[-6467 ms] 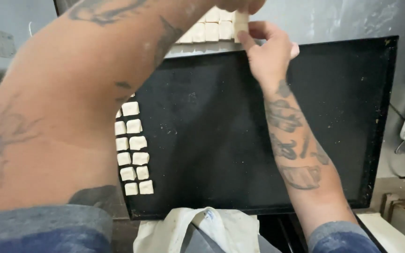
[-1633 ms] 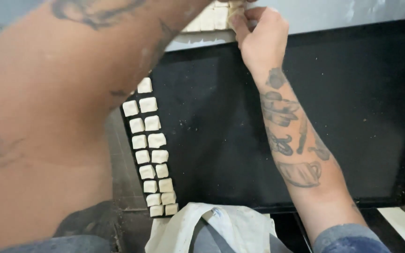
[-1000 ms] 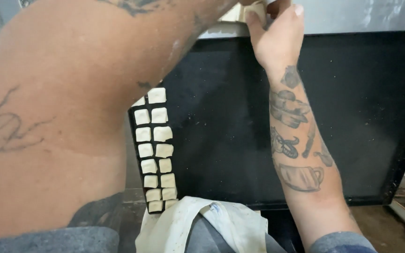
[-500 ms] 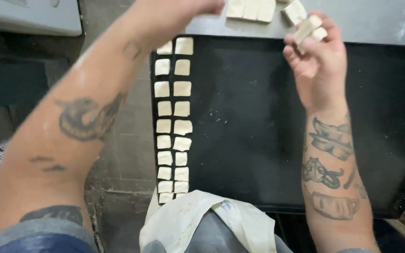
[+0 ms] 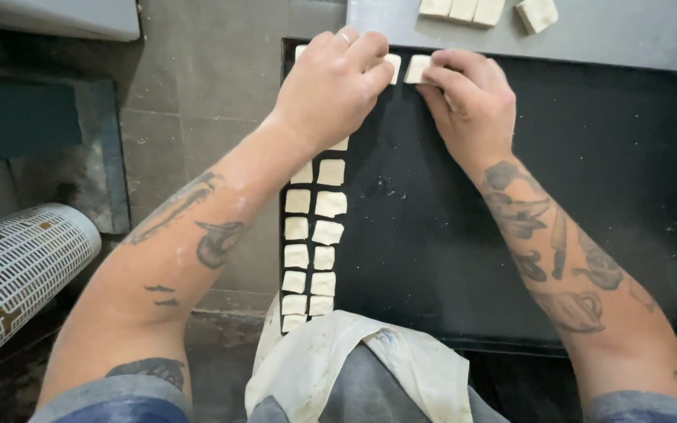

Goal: Organizing small pre-cut dough squares onto a baking tray in a grid pattern.

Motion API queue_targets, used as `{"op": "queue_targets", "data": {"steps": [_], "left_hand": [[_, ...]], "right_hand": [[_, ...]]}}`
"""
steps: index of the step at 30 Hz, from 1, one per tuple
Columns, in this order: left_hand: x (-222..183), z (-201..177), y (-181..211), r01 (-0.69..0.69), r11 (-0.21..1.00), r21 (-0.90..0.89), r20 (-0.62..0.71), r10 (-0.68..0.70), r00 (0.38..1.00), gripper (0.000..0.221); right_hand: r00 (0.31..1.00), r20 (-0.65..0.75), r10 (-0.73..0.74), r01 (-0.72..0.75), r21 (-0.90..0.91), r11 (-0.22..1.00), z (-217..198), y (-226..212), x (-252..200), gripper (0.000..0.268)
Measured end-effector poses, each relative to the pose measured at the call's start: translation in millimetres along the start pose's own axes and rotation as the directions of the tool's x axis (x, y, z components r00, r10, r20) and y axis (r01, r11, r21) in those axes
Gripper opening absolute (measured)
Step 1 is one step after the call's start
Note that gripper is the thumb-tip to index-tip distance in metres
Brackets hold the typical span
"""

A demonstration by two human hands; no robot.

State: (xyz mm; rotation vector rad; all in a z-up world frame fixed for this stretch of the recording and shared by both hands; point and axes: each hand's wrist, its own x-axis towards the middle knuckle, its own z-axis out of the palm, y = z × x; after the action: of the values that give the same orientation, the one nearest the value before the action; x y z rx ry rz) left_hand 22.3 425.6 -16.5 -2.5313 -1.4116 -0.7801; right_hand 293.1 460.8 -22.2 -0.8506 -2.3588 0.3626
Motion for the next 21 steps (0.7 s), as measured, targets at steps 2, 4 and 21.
{"op": "queue_targets", "data": {"steps": [2,4,21], "left_hand": [[-3.1,4.7,-1.8,-0.018,1.000,0.021,0.013,0.018,1.000,0.018],[-0.3,4.6,-1.4,-0.044,0.998,0.042,0.024,0.043,0.999,0.016],[-9.6,-22.5,23.8,0.081,0.974,-0.212,0.008,-0.081,0.997,0.015]], "right_hand": [[1.000,-0.019,-0.013,0.013,-0.032,0.999,3.8,1.3,-1.8,0.011],[0.999,-0.042,-0.026,0.023,-0.069,0.997,1.5,0.3,0.4,0.010],[0.994,0.084,0.065,-0.067,0.018,0.998,-14.2,-27.4,-20.0,0.022]]}}
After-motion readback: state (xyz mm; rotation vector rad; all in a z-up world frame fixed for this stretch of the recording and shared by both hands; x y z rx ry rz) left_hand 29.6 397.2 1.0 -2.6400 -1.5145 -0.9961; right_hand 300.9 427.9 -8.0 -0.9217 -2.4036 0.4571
